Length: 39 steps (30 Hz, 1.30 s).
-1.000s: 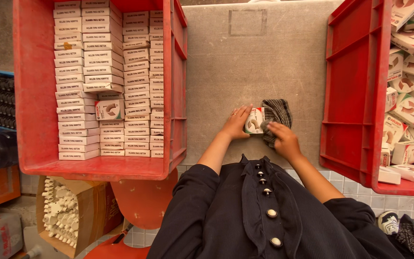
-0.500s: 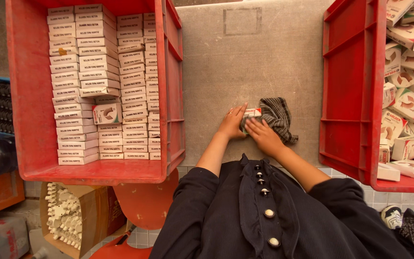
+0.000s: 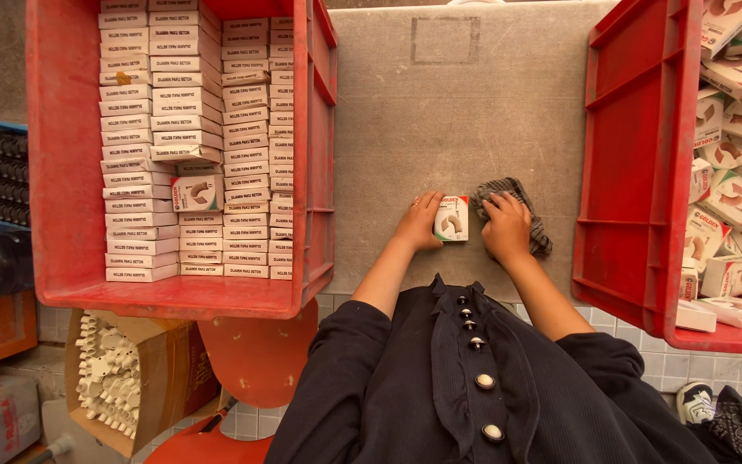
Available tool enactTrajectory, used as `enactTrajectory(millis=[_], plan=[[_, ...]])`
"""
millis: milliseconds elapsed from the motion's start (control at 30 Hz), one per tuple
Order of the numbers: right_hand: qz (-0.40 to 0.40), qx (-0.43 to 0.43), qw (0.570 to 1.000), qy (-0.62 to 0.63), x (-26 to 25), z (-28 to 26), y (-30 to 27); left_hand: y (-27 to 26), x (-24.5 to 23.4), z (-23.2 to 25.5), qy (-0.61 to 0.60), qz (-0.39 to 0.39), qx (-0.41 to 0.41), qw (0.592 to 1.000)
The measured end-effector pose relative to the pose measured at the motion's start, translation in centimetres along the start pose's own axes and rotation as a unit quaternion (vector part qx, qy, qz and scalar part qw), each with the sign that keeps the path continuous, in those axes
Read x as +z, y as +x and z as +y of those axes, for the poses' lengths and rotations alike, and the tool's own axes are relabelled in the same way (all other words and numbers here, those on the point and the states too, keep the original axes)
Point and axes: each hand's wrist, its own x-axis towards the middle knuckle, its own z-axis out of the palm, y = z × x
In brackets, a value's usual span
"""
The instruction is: The person picks up a small box, wipes it with a cloth, and places it into a larger red crate among other similar boxes.
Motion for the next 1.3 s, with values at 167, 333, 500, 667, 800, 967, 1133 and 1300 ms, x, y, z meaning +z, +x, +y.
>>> enactTrajectory(millis=[167,333,500,667,800,967,1133,1300], plan=[[-0.023,0.047,0.995,0.088,-0.2,-0.3,-1.9,-3.3,-3.0,1.5,-0.126,0.077,-0.079,0.986],[-0.117,0.295,0.747,0.585,-7.2,-8.3,-3.8,-5.5,-5.0,4.6,-0.223,0.232,-0.121,0.939],[-0.103,0.222,0.555,0.795,-12.0,-14.1,-3.6,-6.9,-8.2,8.7,-0.231,0.335,0.013,0.914],[-0.075,0.123,0.628,0.765,-19.5,-19.9,-2.8,-11.7,-17.8,14.3,-0.239,0.389,0.043,0.889],[-0.07,0.05,0.609,0.788,-23.1,-27.8,-3.4,-15.8,-24.1,13.7,-0.248,0.457,0.054,0.852],[-0.191,-0.058,0.621,0.758,-18.2,-38.0,-2.5,-17.9,-28.9,7.1,-0.37,0.593,0.046,0.713],[-0.304,-0.041,0.668,0.678,-13.3,-47.8,-0.6,-21.0,-34.3,0.9,-0.557,0.607,-0.173,0.54],[-0.337,0.244,0.627,0.659,-4.3,-53.7,2.9,-21.1,-32.5,-10.7,-0.592,0.599,-0.33,0.426]])
